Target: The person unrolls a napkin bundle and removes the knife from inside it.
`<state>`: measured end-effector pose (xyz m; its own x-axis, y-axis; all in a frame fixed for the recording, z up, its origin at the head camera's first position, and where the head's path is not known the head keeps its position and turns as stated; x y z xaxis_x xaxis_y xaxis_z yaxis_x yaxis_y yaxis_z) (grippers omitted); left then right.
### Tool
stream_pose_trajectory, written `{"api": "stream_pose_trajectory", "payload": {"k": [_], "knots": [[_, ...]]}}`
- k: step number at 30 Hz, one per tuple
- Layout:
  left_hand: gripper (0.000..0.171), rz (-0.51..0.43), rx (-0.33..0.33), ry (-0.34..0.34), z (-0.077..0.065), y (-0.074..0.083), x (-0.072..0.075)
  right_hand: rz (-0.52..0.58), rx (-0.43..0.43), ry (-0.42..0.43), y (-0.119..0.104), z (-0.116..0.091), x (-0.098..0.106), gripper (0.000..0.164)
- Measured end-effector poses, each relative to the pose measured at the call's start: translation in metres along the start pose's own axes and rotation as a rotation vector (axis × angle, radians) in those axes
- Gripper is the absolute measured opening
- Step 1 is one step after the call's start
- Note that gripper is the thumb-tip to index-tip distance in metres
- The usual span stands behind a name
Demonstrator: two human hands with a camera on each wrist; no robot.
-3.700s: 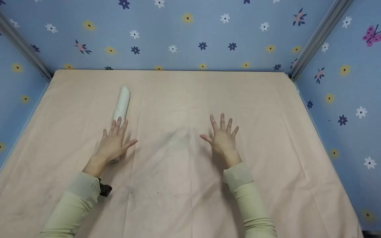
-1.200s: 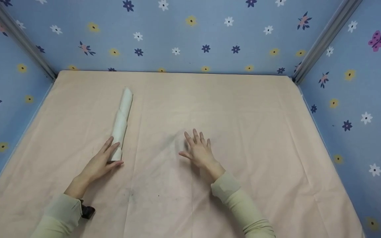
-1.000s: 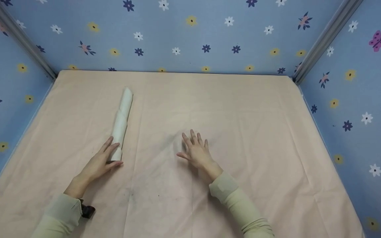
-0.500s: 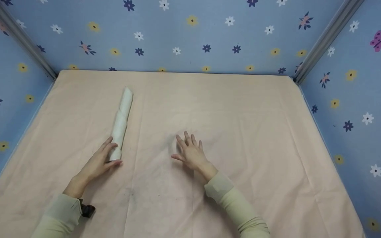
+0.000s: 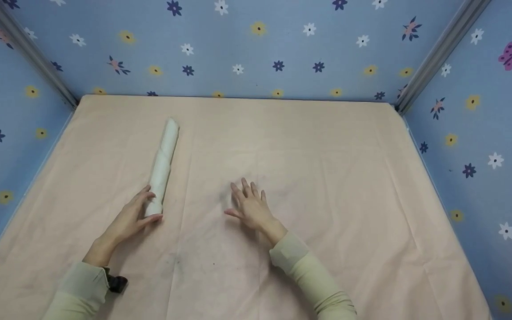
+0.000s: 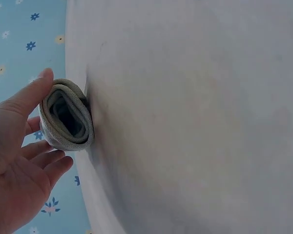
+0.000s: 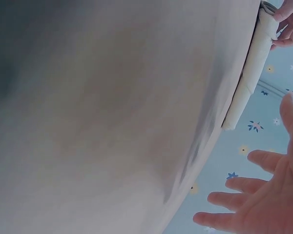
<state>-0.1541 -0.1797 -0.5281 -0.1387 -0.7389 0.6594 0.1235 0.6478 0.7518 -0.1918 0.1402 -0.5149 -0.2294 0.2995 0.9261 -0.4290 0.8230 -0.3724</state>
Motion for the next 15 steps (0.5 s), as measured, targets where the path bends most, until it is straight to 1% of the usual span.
{"api": "stream_pose_trajectory", "payload": {"k": [3, 10, 15], "knots": [[0.057, -0.005, -0.004, 0.004, -0.001, -0.001, 0.001, 0.000, 0.024, 0.001, -0.002, 0.001, -0.001, 0.073], [0.058, -0.006, -0.050, 0.032, -0.002, -0.003, 0.004, 0.010, 0.094, -0.012, -0.010, 0.006, -0.003, 0.075], [0.057, -0.012, -0.050, 0.044, -0.002, -0.004, 0.005, 0.011, 0.126, -0.014, -0.019, 0.012, -0.005, 0.073]]}}
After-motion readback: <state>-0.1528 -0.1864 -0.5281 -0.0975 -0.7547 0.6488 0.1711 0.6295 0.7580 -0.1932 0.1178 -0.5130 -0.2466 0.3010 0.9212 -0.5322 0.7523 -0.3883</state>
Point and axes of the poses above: each hand's wrist, its own z-axis towards the middle knuckle, its own x-axis out of the back of the hand, y = z × x, the point moved 2 cm from there along z, towards the middle knuckle, and after that the axes turned 7 degrees about -z, right-handed, at the moved point
